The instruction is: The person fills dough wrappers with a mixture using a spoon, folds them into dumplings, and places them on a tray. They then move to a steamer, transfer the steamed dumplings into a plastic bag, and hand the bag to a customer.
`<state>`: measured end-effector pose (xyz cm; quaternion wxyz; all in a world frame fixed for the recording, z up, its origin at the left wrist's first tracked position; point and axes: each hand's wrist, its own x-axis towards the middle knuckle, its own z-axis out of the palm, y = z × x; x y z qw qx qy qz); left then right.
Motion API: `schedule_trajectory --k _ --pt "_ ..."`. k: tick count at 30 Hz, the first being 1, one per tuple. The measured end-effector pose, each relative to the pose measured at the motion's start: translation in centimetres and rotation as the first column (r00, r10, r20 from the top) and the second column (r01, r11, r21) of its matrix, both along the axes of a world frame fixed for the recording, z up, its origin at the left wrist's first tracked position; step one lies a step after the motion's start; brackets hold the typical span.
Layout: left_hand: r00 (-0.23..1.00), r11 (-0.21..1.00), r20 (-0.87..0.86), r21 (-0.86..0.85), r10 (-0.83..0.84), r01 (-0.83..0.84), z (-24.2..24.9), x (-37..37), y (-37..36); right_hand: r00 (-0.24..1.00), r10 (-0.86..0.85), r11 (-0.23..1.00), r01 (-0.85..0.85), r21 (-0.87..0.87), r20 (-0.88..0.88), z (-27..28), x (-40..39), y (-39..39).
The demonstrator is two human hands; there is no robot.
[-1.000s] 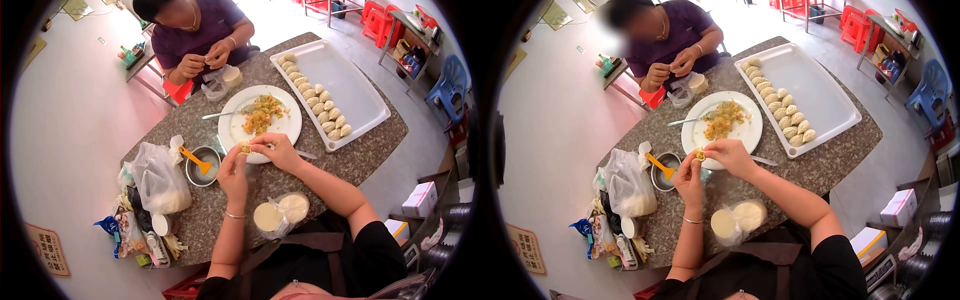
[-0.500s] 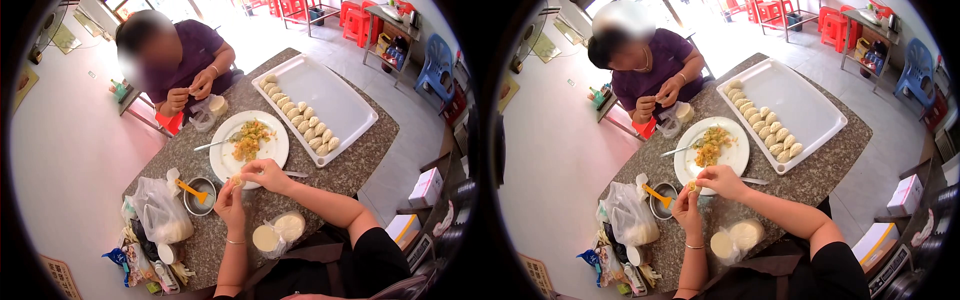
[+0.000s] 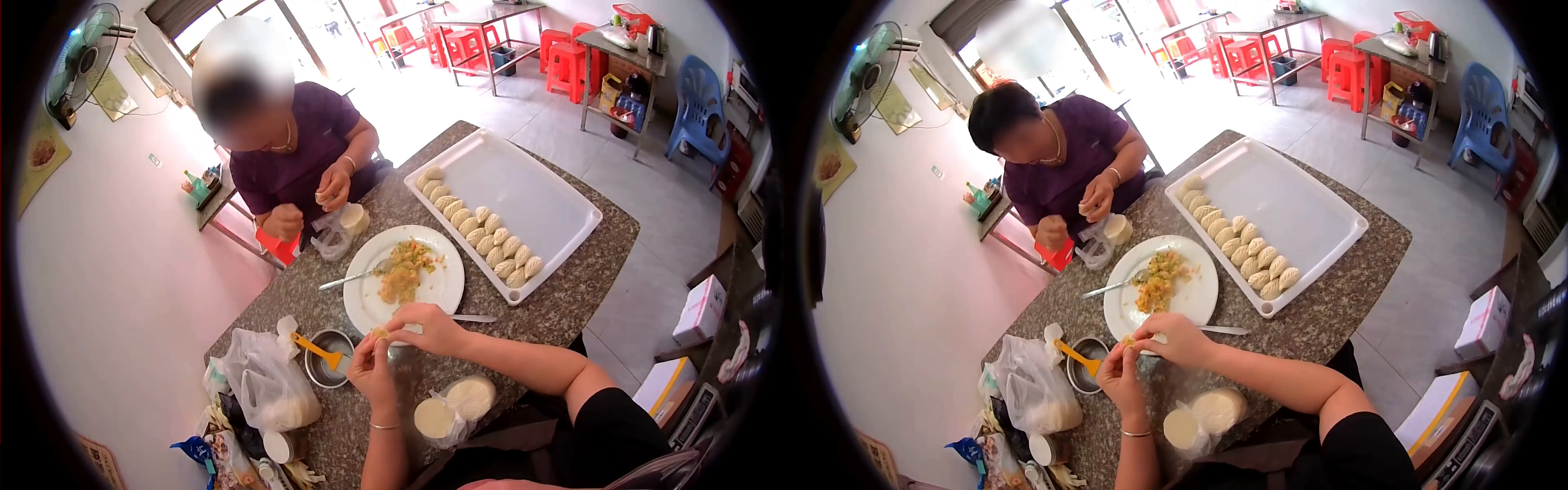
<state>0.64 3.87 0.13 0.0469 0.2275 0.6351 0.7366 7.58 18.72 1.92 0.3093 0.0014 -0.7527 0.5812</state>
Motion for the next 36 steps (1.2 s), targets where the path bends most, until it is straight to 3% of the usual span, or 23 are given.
schedule_trajectory --k 3,6,9,10,14,18,21,23,30,32,36 --pt "0.999 0.997 0.03 -0.071 -0.023 0.025 0.7 0.3 0.1 0.999 -0.008 0.999 0.01 -0.038 0.041 -0.2 0.0 0.1" --pt "0.993 0.988 -0.012 -0.105 -0.116 0.114 -0.2 -0.4 -0.3 0.961 0.066 0.993 -0.037 -0.112 0.268 0.1 0.0 1.5" --pt "0.984 0.986 -0.107 -0.098 -0.144 0.134 -0.4 -0.3 -0.3 0.978 0.107 0.981 -0.076 -0.176 0.177 -0.8 -0.4 1.4" --pt "0.984 0.988 -0.102 -0.08 -0.143 0.135 -0.6 -0.4 -0.3 0.983 0.101 0.989 -0.083 -0.121 0.154 -0.6 -0.3 1.3" --pt "0.991 0.993 0.099 -0.076 -0.085 0.093 -0.2 0.0 -0.4 0.999 -0.002 1.0 0.002 -0.005 0.033 -1.0 -0.7 0.5" --pt "0.994 0.995 0.069 -0.056 -0.081 0.085 0.0 -0.4 -0.1 0.999 0.018 0.997 -0.021 0.075 0.04 -0.6 -0.6 0.5" --pt "0.992 0.991 0.02 0.059 -0.125 0.124 0.2 -0.2 0.3 0.996 -0.046 0.999 0.047 -0.012 0.079 -0.7 -0.6 1.4" --pt "0.981 0.981 0.04 0.03 -0.191 0.19 0.2 -0.2 -0.1 0.973 0.117 0.99 -0.098 -0.102 0.198 -0.4 -0.4 2.4" --pt "0.977 0.977 -0.045 0.035 -0.21 0.212 -0.7 -0.3 -0.3 0.973 0.146 0.984 -0.124 -0.128 0.177 -0.4 -0.4 1.8" --pt "0.99 0.991 0.049 0.021 -0.13 0.129 -0.6 -0.1 -0.2 0.989 0.07 0.997 -0.067 -0.025 0.131 -0.5 -0.3 1.2" --pt "0.994 0.996 0.084 -0.052 -0.068 0.072 -0.4 -0.2 0.0 0.985 0.12 0.99 -0.128 0.058 0.125 -0.4 -0.3 1.3"
